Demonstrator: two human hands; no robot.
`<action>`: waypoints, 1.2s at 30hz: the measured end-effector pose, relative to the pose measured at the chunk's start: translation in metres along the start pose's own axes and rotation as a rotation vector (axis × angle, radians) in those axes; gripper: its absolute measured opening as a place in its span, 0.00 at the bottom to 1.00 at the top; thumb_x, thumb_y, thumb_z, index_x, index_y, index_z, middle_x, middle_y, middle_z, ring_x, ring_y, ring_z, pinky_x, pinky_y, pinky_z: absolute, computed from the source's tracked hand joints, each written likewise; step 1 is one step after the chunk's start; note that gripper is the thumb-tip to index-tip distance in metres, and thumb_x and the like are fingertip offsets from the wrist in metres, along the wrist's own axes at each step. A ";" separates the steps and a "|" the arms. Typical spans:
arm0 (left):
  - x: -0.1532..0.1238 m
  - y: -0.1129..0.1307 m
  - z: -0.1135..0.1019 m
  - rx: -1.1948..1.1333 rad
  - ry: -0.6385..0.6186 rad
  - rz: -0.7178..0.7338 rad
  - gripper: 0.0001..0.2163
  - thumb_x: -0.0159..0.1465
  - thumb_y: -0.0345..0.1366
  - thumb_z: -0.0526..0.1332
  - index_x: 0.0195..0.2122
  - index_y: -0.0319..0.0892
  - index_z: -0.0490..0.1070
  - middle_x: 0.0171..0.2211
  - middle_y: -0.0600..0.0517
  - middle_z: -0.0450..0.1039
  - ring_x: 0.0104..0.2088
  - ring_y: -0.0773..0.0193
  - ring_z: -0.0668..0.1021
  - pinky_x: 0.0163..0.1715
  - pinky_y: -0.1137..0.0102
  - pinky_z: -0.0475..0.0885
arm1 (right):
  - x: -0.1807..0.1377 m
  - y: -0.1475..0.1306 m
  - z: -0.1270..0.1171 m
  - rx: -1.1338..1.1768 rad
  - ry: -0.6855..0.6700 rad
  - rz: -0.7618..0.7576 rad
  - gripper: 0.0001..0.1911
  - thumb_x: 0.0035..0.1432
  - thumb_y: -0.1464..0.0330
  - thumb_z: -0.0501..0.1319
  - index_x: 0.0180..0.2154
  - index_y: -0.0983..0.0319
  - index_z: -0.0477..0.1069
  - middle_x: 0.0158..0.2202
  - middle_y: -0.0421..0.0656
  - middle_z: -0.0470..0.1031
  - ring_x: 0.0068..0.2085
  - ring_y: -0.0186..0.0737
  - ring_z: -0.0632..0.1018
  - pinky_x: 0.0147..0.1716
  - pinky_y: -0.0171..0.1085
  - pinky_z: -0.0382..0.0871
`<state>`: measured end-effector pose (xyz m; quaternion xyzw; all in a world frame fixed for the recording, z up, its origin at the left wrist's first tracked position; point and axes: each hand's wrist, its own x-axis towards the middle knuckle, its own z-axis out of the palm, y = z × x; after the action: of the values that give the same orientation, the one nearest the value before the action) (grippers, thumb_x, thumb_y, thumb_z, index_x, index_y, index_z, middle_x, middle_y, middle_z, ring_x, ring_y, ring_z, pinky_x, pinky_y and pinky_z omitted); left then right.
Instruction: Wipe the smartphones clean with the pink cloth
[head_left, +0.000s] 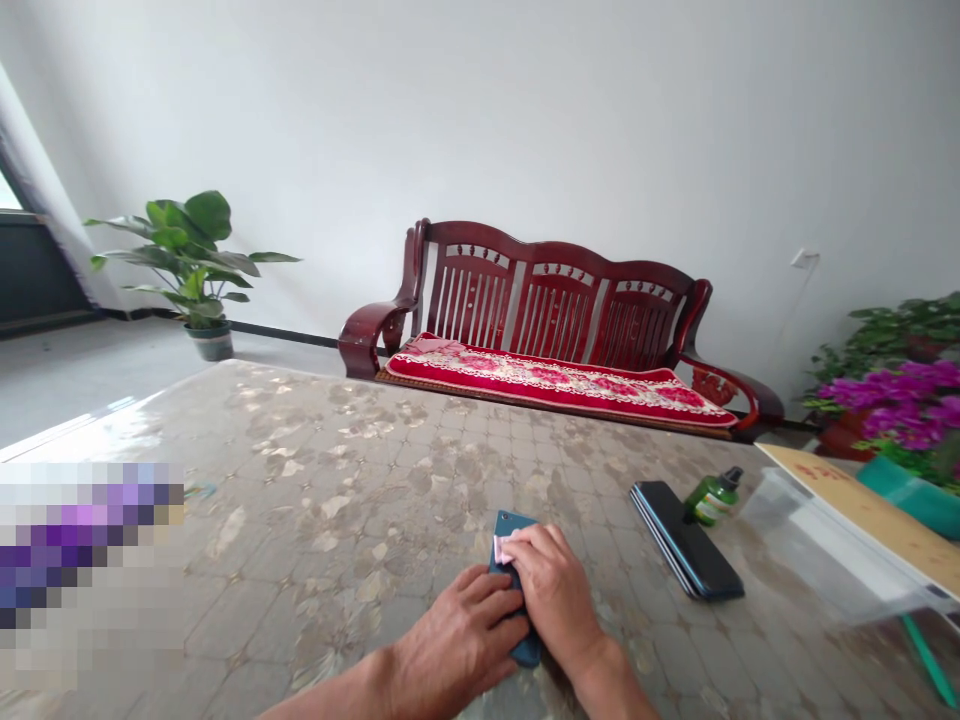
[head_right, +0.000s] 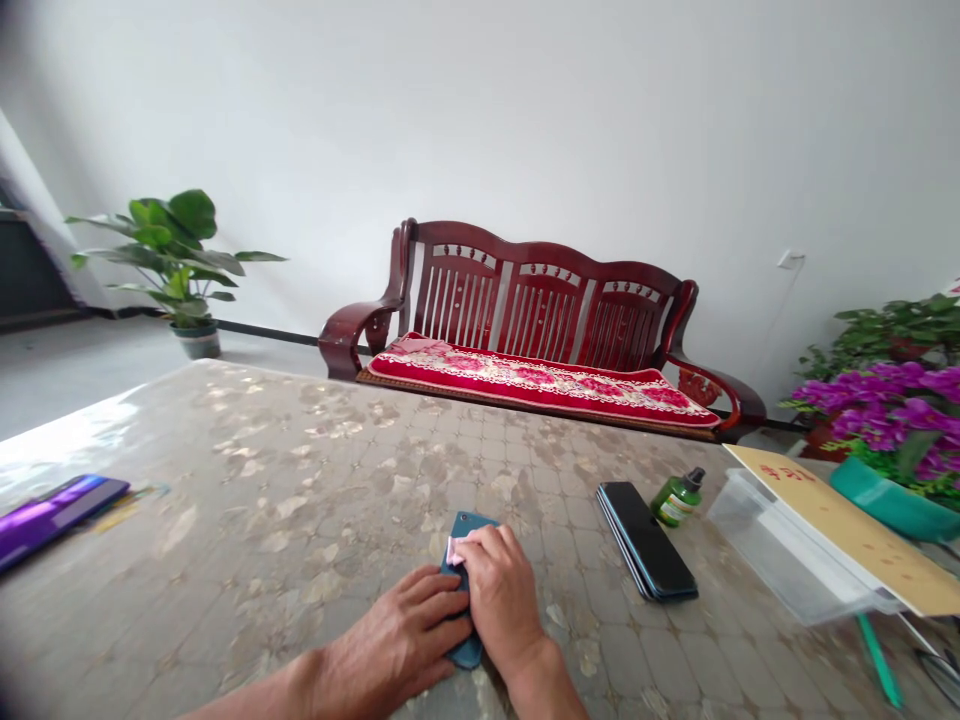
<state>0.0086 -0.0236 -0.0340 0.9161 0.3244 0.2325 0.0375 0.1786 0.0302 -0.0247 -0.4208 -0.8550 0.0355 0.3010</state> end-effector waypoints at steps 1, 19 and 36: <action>0.000 0.000 0.001 -0.001 0.003 0.003 0.09 0.67 0.41 0.63 0.45 0.44 0.69 0.47 0.51 0.74 0.52 0.57 0.72 0.56 0.62 0.64 | 0.002 0.001 0.002 -0.011 0.002 0.012 0.11 0.62 0.76 0.58 0.37 0.55 0.76 0.38 0.41 0.76 0.41 0.41 0.73 0.42 0.37 0.69; -0.001 -0.001 -0.004 -0.048 -0.021 -0.011 0.08 0.69 0.42 0.59 0.44 0.45 0.68 0.46 0.51 0.75 0.52 0.58 0.73 0.55 0.63 0.64 | 0.012 0.005 0.007 -0.079 0.031 0.070 0.15 0.61 0.77 0.56 0.41 0.54 0.75 0.38 0.42 0.76 0.40 0.42 0.73 0.42 0.39 0.67; 0.001 0.000 -0.008 -0.074 -0.041 -0.027 0.09 0.69 0.44 0.59 0.39 0.44 0.68 0.42 0.52 0.75 0.48 0.60 0.75 0.52 0.66 0.66 | 0.015 0.000 0.007 -0.067 0.001 0.069 0.17 0.62 0.78 0.53 0.41 0.53 0.76 0.39 0.42 0.76 0.40 0.43 0.73 0.41 0.39 0.68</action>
<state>0.0058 -0.0230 -0.0265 0.9142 0.3273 0.2248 0.0811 0.1680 0.0429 -0.0232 -0.4598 -0.8406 0.0168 0.2857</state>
